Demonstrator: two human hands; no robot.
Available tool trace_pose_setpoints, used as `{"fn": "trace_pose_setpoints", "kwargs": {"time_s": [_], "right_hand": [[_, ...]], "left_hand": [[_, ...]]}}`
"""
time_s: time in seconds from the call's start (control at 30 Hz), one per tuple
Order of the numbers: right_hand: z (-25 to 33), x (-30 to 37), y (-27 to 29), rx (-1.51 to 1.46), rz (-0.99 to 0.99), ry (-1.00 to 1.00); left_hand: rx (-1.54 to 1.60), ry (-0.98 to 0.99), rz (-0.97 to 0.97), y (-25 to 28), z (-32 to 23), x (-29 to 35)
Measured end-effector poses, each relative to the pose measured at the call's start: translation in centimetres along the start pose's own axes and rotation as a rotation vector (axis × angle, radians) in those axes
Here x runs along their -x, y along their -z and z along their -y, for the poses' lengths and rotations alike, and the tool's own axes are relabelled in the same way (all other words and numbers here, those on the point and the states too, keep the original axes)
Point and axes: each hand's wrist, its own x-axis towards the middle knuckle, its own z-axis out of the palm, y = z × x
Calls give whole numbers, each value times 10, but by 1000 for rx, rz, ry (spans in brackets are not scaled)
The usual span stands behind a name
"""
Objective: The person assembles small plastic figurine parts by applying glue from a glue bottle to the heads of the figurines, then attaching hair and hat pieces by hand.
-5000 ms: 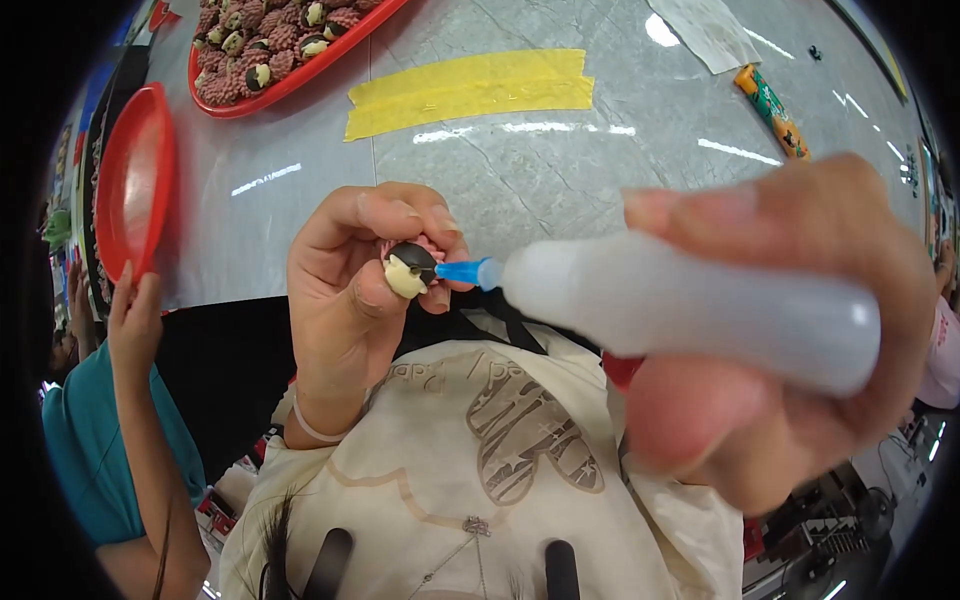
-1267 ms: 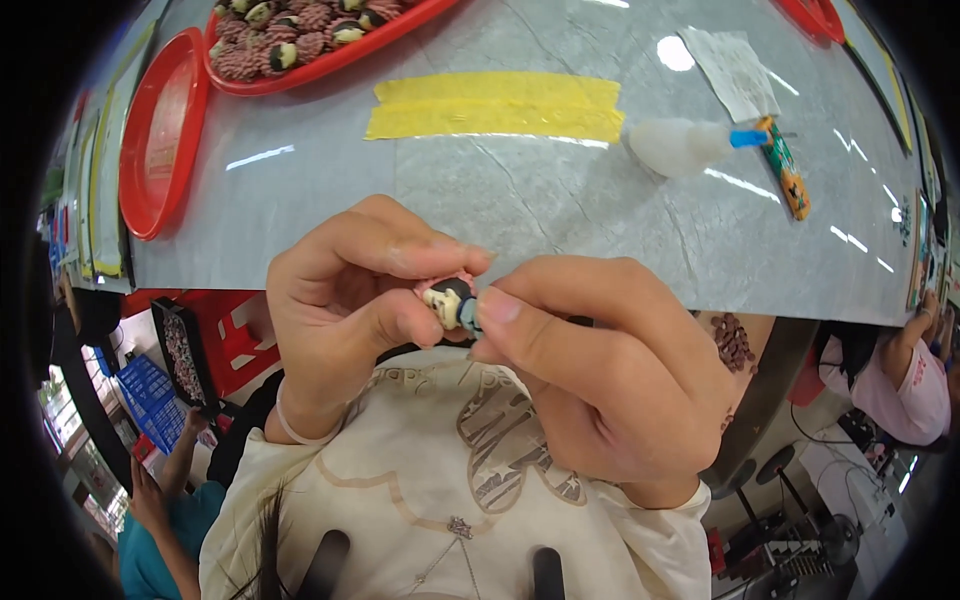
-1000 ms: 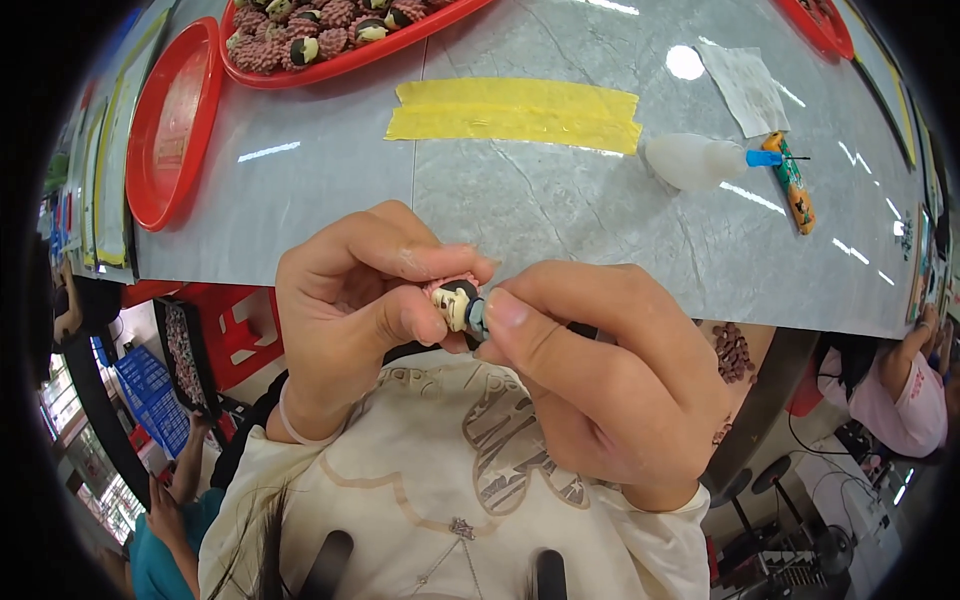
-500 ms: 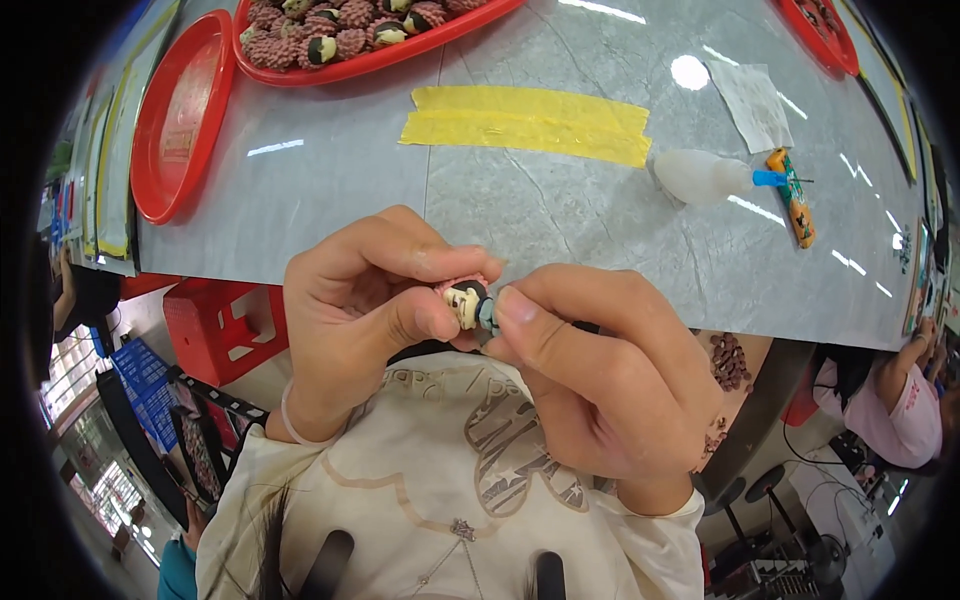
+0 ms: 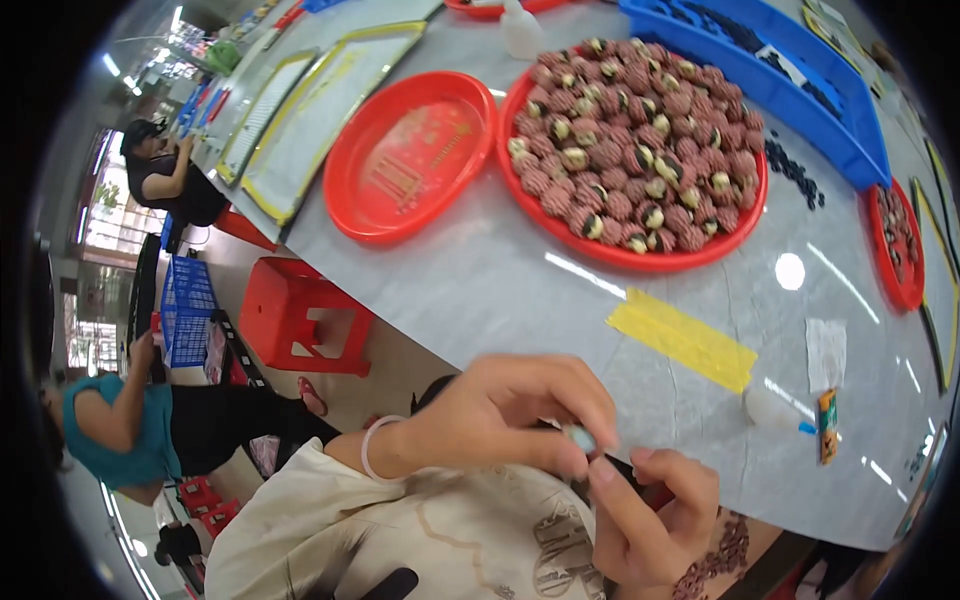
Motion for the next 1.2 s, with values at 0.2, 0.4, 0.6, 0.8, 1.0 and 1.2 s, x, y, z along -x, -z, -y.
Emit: {"fn": "trace_pose_setpoints", "kwargs": {"time_s": [0.2, 0.4, 0.6, 0.8, 1.0, 1.2], "right_hand": [[-6, 4, 12, 71, -102, -32], [-17, 16, 24, 11, -142, -137], [-28, 25, 32, -5, -156, -168], [-39, 30, 50, 40, -272, -229], [-65, 29, 99, 175, -281, -166], [-143, 59, 245, 690, -673, -354]], "left_hand": [[-1264, -323, -706, 89, -56, -1], [-1566, -246, -765, 116, -39, 16], [-1502, -196, -734, 116, -33, 19], [-1548, -258, -621, 114, -31, 12], [-1588, -148, -562, 102, -24, 24], [-1750, -448, -718, 66, -11, 17]]}}
